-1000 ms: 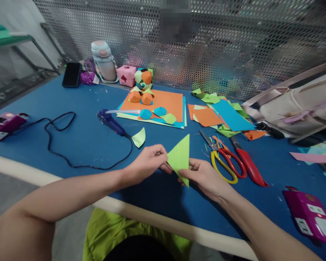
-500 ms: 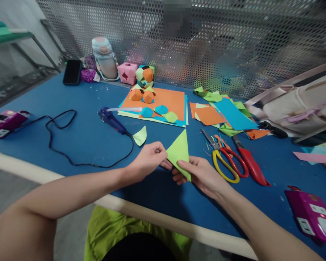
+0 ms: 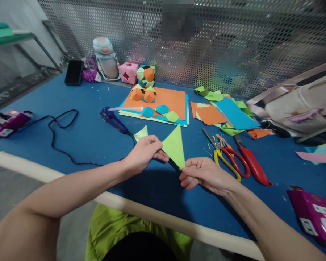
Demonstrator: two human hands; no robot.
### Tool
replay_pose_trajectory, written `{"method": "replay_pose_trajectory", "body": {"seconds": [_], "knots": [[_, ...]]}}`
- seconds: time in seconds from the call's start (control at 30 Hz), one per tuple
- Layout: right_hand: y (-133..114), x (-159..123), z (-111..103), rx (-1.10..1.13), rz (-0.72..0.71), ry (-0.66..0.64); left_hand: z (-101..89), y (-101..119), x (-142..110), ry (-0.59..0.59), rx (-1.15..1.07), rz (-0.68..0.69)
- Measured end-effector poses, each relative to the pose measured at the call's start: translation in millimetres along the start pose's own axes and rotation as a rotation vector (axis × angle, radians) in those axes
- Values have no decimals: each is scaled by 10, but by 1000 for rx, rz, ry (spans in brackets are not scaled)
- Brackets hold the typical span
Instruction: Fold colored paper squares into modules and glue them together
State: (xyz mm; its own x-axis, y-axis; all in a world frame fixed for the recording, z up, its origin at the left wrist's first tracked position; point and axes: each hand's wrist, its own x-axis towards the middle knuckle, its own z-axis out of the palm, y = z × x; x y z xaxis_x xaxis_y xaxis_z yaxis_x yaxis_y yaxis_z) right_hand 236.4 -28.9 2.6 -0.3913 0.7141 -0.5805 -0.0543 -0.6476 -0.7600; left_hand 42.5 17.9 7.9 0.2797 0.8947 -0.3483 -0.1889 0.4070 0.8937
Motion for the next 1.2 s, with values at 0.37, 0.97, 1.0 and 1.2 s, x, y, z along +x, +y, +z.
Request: {"method": "replay_pose_trajectory", "body": {"seconds": [0.37, 0.97, 1.0, 1.2], "knots": [[-28, 79, -21, 207, -287, 120, 33, -1, -46, -60, -39, 61], [150, 196, 74, -185, -556, 484, 170, -92, -185, -119, 159, 58], [144, 188, 99, -138, -528, 427, 169, -94, -187, -139, 167, 54], [154, 176, 181, -202, -480, 568, 206, -144, -232, -216, 238, 26]]}}
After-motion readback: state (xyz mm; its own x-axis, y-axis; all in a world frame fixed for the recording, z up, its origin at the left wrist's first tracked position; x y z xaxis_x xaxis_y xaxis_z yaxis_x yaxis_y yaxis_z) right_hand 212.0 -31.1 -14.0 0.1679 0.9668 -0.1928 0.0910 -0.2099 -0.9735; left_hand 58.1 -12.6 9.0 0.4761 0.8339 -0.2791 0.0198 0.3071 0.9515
